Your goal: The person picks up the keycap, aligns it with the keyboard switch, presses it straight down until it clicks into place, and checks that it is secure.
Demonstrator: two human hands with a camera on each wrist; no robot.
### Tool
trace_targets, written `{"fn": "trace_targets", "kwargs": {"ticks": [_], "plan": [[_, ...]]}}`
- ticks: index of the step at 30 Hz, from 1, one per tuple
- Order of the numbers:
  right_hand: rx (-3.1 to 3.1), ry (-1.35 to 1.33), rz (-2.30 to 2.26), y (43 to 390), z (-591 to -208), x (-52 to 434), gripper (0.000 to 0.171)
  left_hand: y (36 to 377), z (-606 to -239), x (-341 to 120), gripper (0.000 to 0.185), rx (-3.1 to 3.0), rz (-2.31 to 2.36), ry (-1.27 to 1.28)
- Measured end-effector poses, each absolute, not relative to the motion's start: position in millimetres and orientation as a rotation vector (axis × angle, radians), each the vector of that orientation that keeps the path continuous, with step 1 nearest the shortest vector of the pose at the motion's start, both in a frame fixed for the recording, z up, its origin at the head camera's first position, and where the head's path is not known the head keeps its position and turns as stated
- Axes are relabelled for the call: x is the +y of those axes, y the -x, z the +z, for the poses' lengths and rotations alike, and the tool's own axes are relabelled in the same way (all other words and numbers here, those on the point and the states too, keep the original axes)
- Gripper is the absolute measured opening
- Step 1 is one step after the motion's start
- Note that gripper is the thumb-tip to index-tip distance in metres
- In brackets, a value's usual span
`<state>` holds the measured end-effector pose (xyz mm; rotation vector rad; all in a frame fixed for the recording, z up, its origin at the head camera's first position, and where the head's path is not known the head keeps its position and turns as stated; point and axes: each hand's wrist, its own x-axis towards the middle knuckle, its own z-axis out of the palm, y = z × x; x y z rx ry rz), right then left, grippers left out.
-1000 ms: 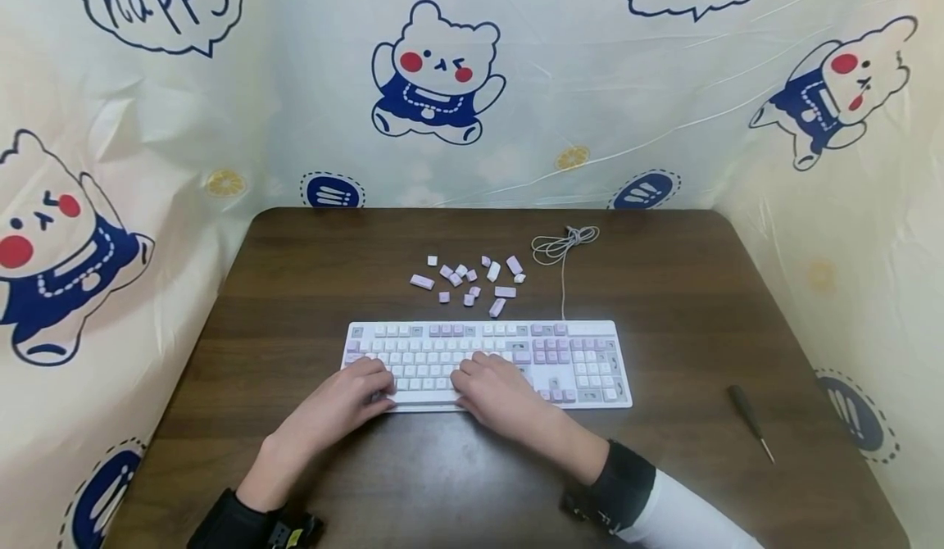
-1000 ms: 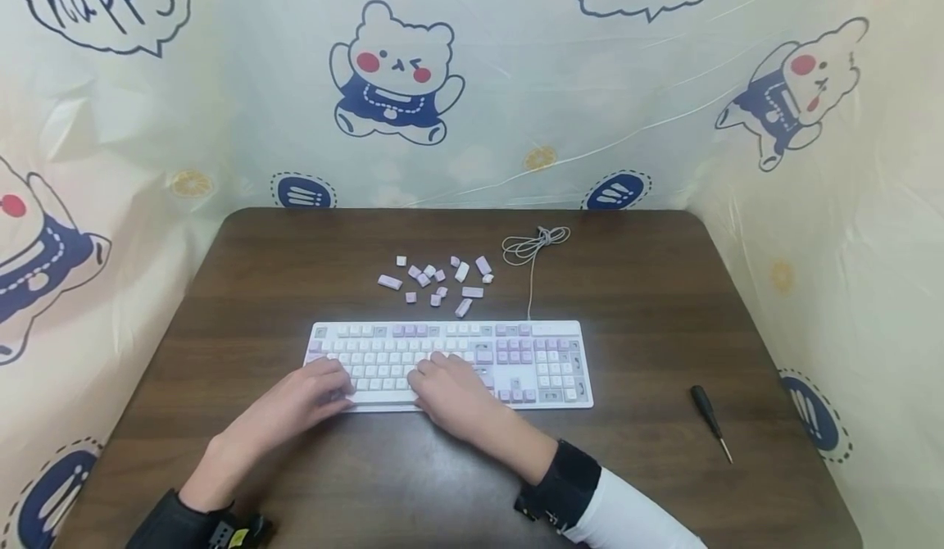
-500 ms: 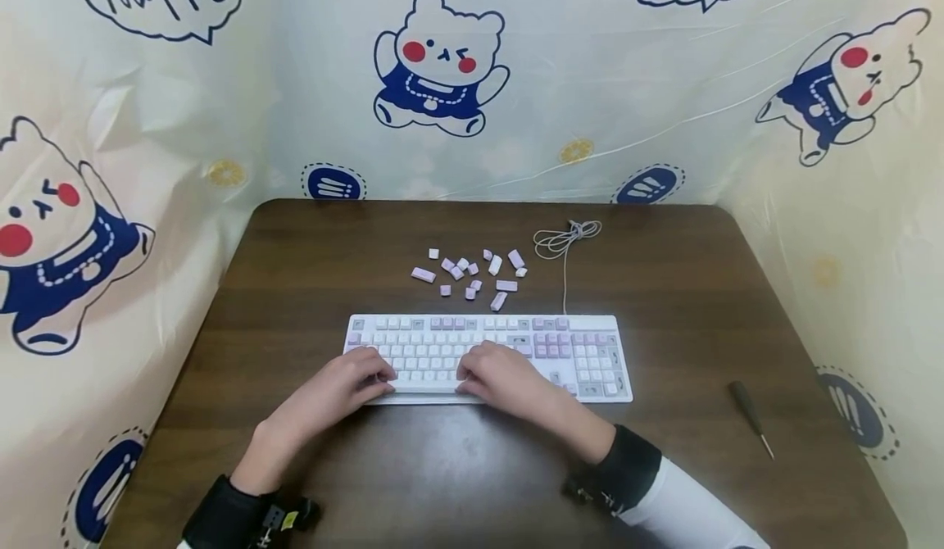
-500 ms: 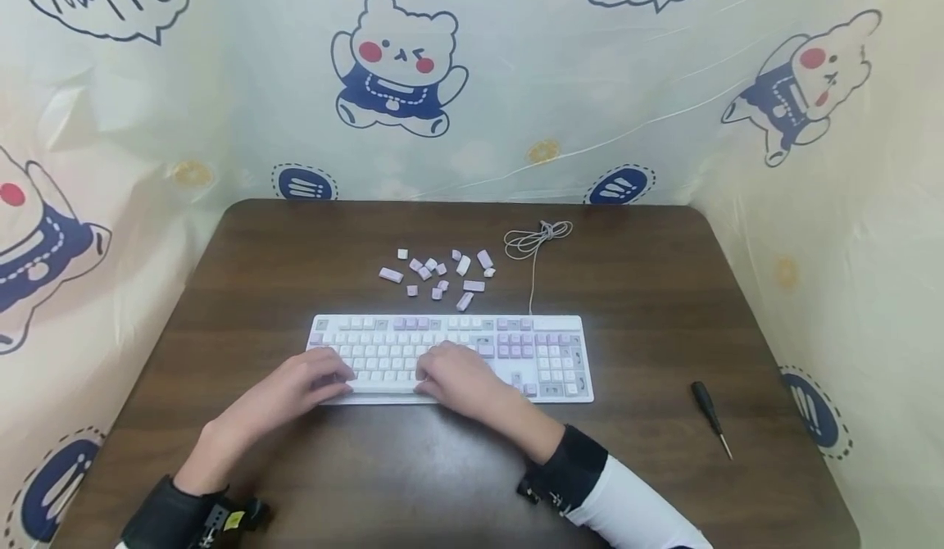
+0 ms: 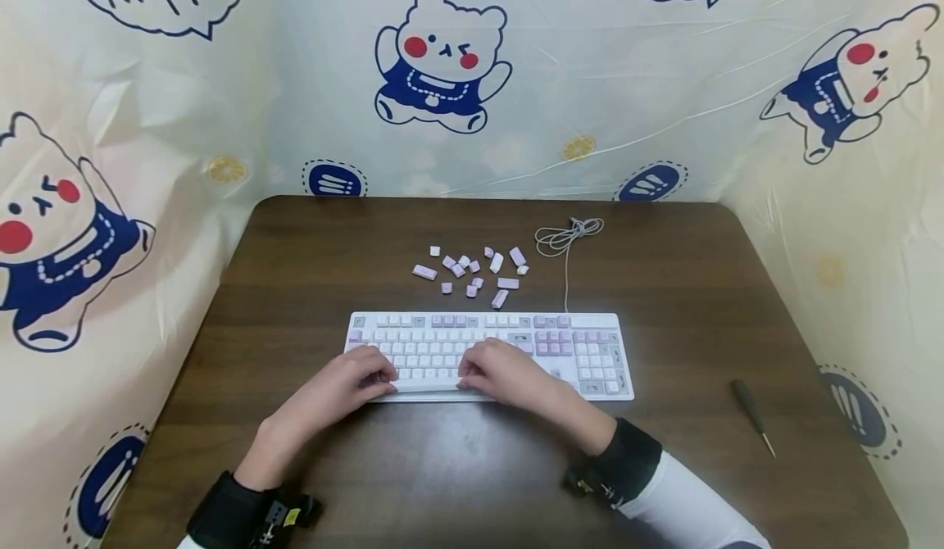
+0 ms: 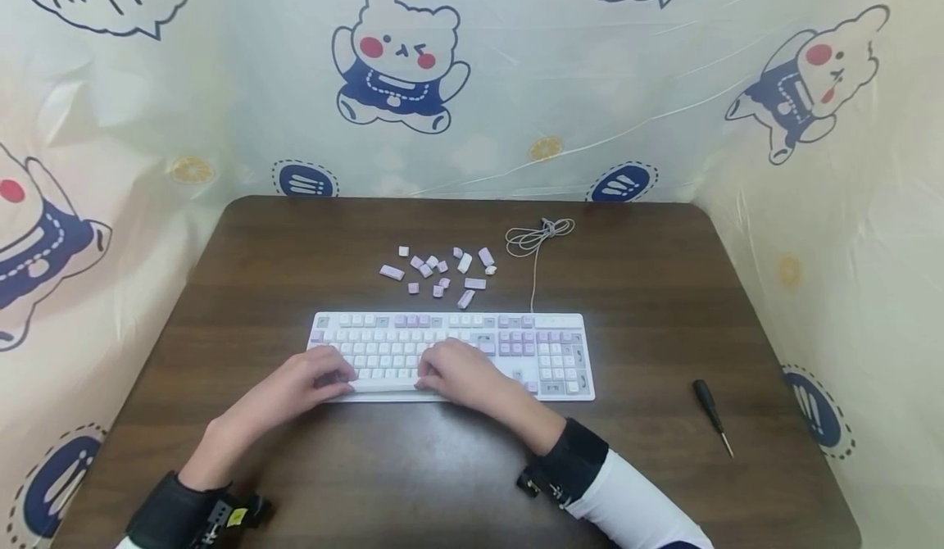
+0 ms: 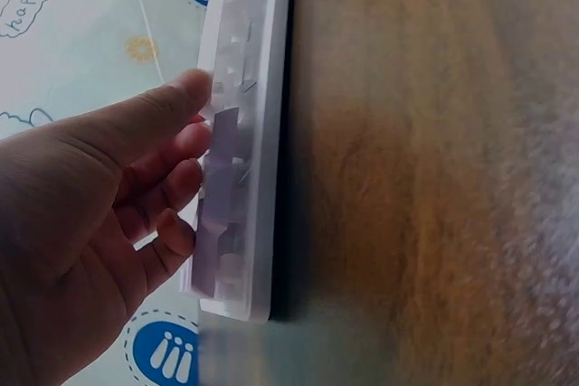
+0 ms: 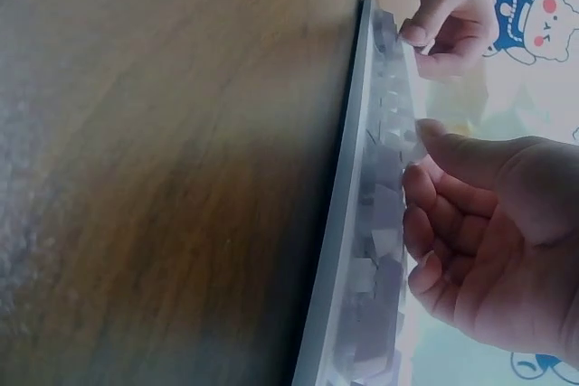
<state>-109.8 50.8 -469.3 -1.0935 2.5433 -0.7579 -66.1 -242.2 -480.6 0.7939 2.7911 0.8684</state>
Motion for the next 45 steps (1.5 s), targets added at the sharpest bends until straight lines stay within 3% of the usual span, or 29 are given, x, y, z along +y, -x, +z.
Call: {"fn": "trace_targets", "kwargs": {"ticks": [20, 37, 45], "plan": [[2.658, 1.225, -0.536, 97.5, -473.3, 45.7, 0.021, 61.8, -478.3, -231.6, 0.02, 2.893, 0.648, -0.934], [2.784, 1.226, -0.331, 76.7, -475.5, 34.0, 0.006, 56.1, -480.6, -223.4, 0.036, 2.881, 0.633, -0.955], [2.846, 1.446, -0.051, 73.1, -475.3, 33.8, 0.008, 54.7, -478.0, -223.2, 0.031, 2.962, 0.549, -1.053]]}}
